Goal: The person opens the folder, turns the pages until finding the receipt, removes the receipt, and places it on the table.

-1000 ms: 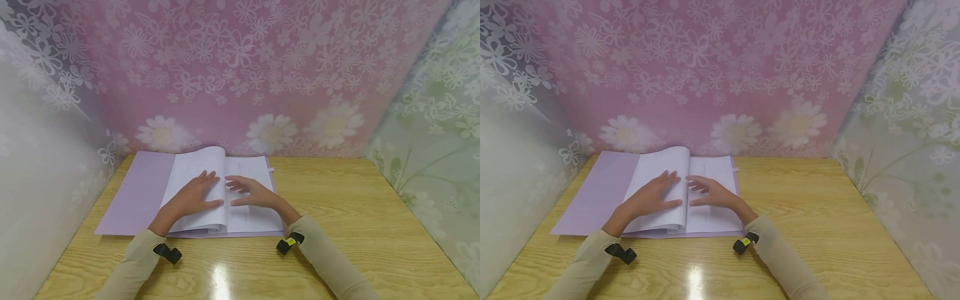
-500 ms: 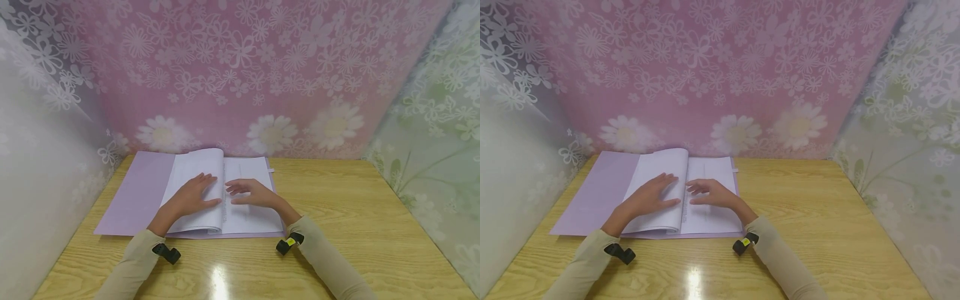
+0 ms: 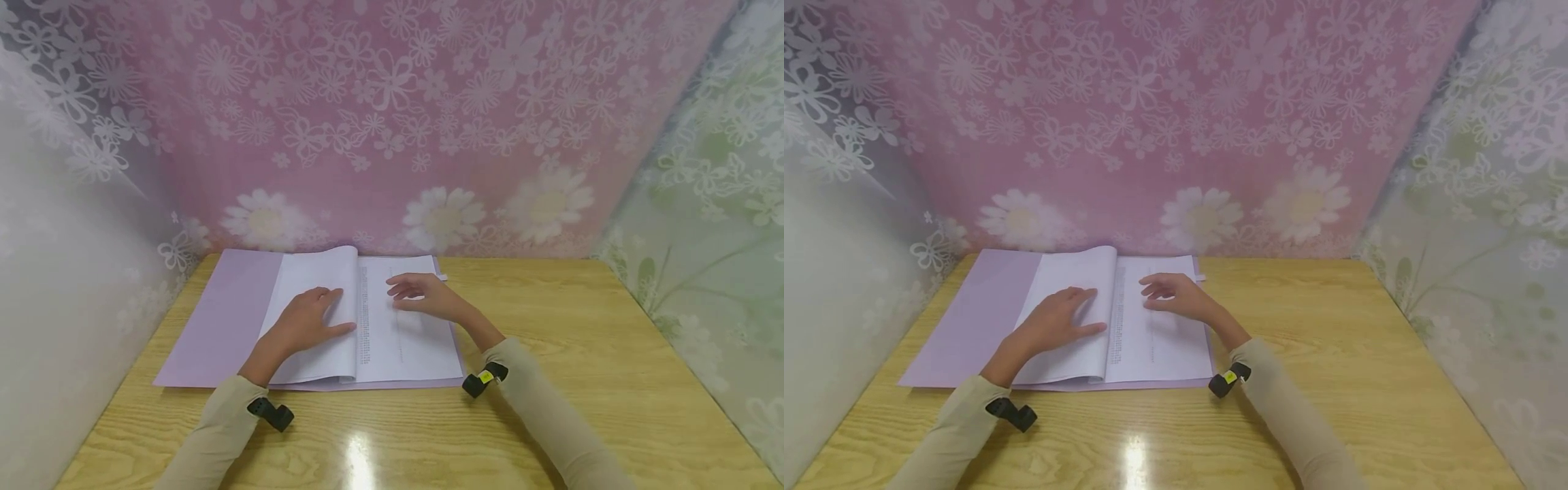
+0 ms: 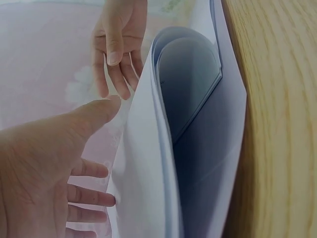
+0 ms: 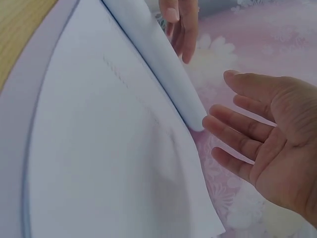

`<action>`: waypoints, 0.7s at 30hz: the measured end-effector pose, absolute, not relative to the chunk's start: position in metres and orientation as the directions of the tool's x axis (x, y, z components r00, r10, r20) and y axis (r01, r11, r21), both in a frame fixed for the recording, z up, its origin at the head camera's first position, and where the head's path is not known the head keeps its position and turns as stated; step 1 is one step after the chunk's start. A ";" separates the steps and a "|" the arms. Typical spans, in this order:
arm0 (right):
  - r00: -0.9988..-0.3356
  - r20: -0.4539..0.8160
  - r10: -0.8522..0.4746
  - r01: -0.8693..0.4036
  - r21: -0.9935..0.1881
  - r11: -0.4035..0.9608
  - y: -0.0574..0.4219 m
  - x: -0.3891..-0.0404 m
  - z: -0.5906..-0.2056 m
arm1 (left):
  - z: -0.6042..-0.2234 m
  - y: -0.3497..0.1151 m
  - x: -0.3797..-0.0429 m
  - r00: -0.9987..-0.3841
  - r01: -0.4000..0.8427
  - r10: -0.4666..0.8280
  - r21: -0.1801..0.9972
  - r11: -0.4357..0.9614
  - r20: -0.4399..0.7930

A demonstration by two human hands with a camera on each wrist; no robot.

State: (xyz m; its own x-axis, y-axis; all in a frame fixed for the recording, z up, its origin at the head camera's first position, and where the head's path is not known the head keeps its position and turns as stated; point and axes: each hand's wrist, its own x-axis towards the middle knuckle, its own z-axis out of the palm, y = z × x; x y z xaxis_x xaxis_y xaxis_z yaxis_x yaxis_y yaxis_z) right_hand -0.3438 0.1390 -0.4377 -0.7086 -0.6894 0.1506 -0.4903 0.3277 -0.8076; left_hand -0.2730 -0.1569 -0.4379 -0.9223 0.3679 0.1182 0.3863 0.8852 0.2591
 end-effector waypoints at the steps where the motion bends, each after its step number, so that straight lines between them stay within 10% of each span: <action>1: -0.719 0.148 -0.679 -0.487 -0.804 0.341 0.141 -0.346 -0.437 | -0.438 -0.157 -0.273 -0.923 0.385 0.367 0.251 0.888 0.117; 21: -0.823 0.181 -0.538 -0.482 -0.724 0.494 0.186 -0.381 -0.448 | -0.437 -0.167 -0.275 -0.916 0.366 0.401 0.367 0.855 -0.020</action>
